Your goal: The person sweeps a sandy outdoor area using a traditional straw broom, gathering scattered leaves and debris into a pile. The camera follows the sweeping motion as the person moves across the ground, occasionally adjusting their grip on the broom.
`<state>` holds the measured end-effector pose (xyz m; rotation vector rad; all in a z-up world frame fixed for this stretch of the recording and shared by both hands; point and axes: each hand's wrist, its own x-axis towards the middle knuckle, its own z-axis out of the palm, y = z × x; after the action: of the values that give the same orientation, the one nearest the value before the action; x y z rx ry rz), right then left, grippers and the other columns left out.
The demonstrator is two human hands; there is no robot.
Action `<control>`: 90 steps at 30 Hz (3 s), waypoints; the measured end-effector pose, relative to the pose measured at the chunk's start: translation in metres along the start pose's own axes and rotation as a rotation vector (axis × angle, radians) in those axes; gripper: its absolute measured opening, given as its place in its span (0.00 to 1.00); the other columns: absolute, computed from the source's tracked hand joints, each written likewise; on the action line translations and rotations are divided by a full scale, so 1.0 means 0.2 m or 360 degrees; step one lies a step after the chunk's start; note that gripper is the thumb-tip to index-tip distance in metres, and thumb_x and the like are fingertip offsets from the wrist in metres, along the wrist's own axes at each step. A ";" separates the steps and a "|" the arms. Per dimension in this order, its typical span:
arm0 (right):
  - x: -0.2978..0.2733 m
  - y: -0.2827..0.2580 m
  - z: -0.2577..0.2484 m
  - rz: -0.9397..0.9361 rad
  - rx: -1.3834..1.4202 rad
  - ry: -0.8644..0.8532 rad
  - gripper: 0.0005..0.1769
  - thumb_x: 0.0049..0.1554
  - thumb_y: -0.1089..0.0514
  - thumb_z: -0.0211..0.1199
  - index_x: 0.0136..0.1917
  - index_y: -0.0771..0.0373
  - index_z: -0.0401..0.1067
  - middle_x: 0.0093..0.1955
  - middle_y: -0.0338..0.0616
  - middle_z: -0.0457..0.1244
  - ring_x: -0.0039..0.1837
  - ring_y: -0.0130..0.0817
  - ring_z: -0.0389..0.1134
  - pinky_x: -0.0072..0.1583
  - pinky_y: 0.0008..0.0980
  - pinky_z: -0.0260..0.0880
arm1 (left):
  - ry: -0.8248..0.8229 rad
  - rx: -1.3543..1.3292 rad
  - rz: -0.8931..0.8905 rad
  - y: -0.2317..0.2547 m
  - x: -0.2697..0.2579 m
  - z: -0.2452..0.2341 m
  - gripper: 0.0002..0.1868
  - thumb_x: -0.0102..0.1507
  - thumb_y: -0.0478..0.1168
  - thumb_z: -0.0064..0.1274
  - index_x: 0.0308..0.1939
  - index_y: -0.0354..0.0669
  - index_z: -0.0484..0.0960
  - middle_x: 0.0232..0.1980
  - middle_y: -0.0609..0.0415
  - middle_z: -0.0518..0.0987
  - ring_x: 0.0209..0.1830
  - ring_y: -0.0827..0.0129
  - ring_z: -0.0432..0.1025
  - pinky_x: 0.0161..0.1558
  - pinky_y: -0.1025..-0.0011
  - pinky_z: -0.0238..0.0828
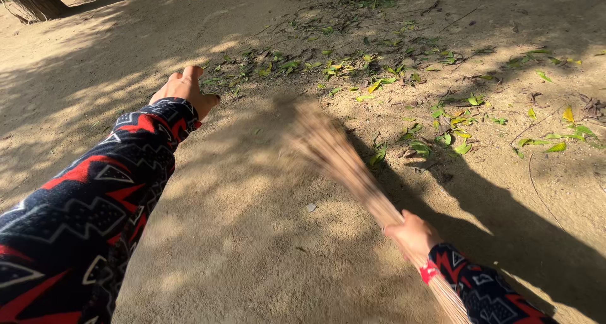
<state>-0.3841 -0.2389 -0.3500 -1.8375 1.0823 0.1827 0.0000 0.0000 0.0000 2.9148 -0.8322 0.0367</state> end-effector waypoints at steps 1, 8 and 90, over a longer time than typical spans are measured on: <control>0.00 -0.05 -0.11 -0.0032 0.0040 0.0210 0.49 0.54 0.44 0.69 0.76 0.68 0.48 0.66 0.66 0.59 0.39 0.48 0.77 0.45 0.43 0.80 | 0.0044 -0.0056 -0.0024 0.03 -0.01 0.00 0.43 0.62 0.59 0.60 0.77 0.54 0.60 0.70 0.43 0.69 0.67 0.52 0.69 0.64 0.56 0.69; -0.18 -0.26 -0.40 -0.0055 0.0240 0.0661 0.31 0.56 0.42 0.64 0.65 0.63 0.65 0.44 0.55 0.71 0.40 0.42 0.73 0.45 0.39 0.74 | 0.0219 -0.0672 -0.0453 0.13 -0.17 0.41 0.31 0.62 0.51 0.60 0.67 0.49 0.70 0.61 0.49 0.76 0.61 0.59 0.72 0.63 0.61 0.67; 0.14 0.11 -0.77 0.0505 0.0226 0.1420 0.35 0.56 0.35 0.68 0.57 0.70 0.70 0.33 0.55 0.69 0.31 0.52 0.73 0.37 0.46 0.73 | 0.0508 -0.0644 0.0172 -0.21 0.48 1.27 0.27 0.64 0.45 0.55 0.68 0.48 0.70 0.55 0.49 0.75 0.55 0.59 0.72 0.56 0.58 0.70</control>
<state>-0.4313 -0.3794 -0.2978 -1.6123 1.9345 -0.5746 0.1013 -0.0434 -0.2504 2.4020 -0.8271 0.2970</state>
